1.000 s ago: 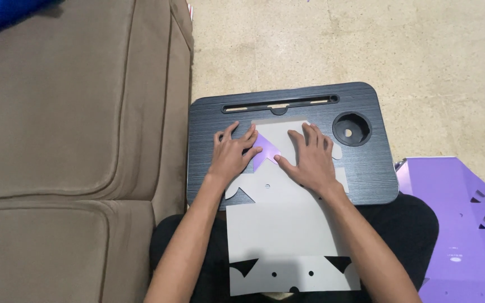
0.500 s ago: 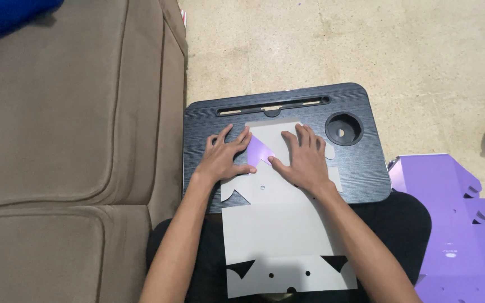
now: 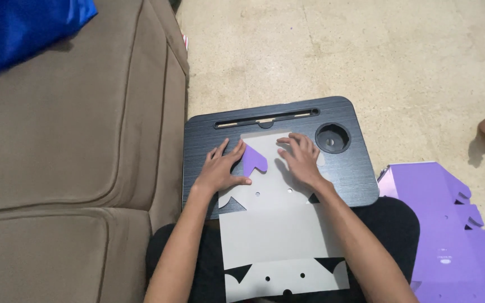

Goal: The person assembles a purple cardboard box by folding its flaps and tucking them into slots. They then place the completed box aside and begin folding another flat purple cardboard piece into a box shape on a small lap desk.

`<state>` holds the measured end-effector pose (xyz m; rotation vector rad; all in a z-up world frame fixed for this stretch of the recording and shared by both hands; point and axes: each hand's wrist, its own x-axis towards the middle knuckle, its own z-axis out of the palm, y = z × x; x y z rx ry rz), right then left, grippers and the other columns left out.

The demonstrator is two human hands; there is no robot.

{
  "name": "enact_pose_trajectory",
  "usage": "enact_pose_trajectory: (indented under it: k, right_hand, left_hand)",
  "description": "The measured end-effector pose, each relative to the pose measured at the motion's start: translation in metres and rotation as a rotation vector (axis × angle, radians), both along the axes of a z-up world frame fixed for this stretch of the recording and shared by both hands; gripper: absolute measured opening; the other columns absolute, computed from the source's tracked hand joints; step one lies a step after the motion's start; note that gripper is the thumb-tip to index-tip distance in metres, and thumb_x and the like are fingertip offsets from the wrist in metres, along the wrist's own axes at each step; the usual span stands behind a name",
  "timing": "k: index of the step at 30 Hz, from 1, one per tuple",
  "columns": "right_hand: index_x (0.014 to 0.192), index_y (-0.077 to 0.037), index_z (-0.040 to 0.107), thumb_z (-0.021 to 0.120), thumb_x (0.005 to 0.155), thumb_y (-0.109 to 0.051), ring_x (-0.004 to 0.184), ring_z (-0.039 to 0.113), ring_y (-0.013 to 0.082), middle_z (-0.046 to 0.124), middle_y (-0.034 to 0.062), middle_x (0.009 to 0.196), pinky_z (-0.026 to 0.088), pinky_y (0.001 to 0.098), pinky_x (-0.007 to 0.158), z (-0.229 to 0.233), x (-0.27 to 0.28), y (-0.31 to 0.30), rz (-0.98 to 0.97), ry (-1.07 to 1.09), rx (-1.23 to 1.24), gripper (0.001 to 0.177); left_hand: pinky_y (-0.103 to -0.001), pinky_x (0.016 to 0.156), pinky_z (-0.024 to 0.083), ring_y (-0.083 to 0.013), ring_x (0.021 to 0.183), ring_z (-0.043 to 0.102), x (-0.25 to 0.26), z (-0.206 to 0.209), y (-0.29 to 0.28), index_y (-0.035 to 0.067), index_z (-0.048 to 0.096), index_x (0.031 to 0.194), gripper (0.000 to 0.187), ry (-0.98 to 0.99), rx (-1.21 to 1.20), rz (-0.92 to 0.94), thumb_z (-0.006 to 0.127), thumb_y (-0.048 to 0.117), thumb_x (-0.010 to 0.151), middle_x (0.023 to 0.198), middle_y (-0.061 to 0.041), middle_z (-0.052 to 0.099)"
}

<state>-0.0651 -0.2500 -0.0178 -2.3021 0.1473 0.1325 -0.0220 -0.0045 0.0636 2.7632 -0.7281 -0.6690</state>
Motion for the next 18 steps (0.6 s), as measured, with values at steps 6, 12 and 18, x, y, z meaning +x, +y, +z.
enact_pose_trajectory:
  k: [6,12,18]
  right_hand:
    - [0.152,-0.022,0.042,0.065,0.093,-0.042,0.15,0.021,0.0382,0.04,0.0168,0.149,0.009,0.0623,0.12,0.038,-0.01,-0.027,0.019,0.033,0.042,0.066]
    - [0.157,-0.008,0.034,0.079,0.085,-0.044,0.134,0.039,0.0334,0.051,0.019,0.135,0.016,0.0571,0.117,0.057,-0.021,-0.021,-0.064,0.069,-0.264,0.092]
    - [0.15,-0.005,0.045,0.085,0.082,-0.027,0.119,0.051,0.0343,0.06,0.0168,0.114,0.026,0.0537,0.11,0.049,-0.003,-0.032,-0.161,-0.079,-0.137,0.082]
  left_hand:
    - [-0.053,0.128,0.015,-0.0317,0.155,0.019,-0.027,0.01,-0.002,0.022,0.029,0.161,0.089,0.023,-0.247,0.177,0.07,0.047,0.086,0.159,-0.002,0.042]
    - [-0.048,0.106,0.043,-0.0367,0.126,0.059,-0.027,-0.024,-0.008,0.015,0.05,0.138,0.056,-0.075,-0.427,0.476,0.062,0.027,0.084,0.109,-0.017,0.068]
    - [-0.038,0.082,0.052,-0.0217,0.097,0.067,-0.031,0.001,-0.014,0.014,0.073,0.109,0.03,0.134,-0.764,0.82,0.068,0.016,0.079,0.093,-0.009,0.073]
